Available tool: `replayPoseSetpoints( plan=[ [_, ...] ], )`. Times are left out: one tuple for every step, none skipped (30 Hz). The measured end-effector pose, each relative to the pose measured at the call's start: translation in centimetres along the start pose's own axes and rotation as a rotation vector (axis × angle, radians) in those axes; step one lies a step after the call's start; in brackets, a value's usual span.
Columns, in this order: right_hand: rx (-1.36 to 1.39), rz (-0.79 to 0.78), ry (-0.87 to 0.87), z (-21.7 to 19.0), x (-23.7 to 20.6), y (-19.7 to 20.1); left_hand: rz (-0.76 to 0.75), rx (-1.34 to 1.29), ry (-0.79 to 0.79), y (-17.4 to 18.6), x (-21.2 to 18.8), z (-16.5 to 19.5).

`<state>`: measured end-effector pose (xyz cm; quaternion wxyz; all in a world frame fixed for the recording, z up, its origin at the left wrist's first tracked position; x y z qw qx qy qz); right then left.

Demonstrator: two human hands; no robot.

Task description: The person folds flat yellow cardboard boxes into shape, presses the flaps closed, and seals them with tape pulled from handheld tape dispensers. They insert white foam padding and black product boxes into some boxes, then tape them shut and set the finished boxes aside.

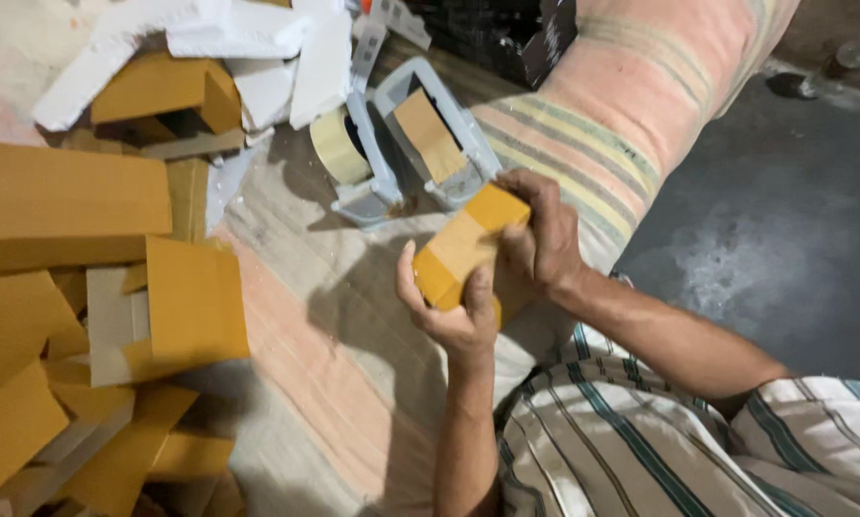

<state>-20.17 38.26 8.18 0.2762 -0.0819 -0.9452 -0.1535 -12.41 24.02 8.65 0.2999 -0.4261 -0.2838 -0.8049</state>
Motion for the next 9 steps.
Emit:
replayPoseSetpoints(
  plan=[
    [0.026, -0.005, -0.083, 0.5, -0.6, -0.4, 0.015, -0.017, 0.042, 0.4, -0.5, -0.3],
    [0.102, -0.026, -0.143, 0.8, -1.3, -0.8, 0.032, -0.033, 0.077, 0.5, -0.7, -0.7],
    [0.173, -0.036, -0.187, 1.2, -1.1, -1.1, 0.058, -0.062, 0.1, 0.2, -0.5, -1.2],
    [0.24, -0.041, -0.22, 1.8, -0.4, -1.1, 0.073, -0.132, 0.164, -0.2, -0.3, -1.8],
    [0.277, -0.119, -0.202, 2.2, 0.0, -1.1, 0.081, -0.204, 0.232, -0.3, -0.5, -2.3],
    [0.312, -0.2, -0.195, 2.6, -0.2, -0.9, 0.08, -0.272, 0.309, -0.2, -1.1, -2.6],
    [0.35, -0.284, -0.19, 2.9, -0.6, -0.7, 0.099, -0.277, 0.271, 0.1, -1.4, -2.4],
    [0.28, -0.369, -0.178, 3.2, -1.1, -0.8, 0.122, -0.28, 0.229, 0.3, -1.5, -2.4],
    [0.213, -0.455, -0.16, 3.4, -1.6, -1.0, 0.15, -0.28, 0.181, 0.5, -1.5, -2.6]
  ],
)
Point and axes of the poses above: each hand's wrist, its own x-axis towards the middle knuckle, its own y-axis out of the back of the hand, z = x × y, the point moved 6 cm from there along x, towards the middle knuckle, and after that the axes turned 15 degrees about -y, right-handed, at the moved point
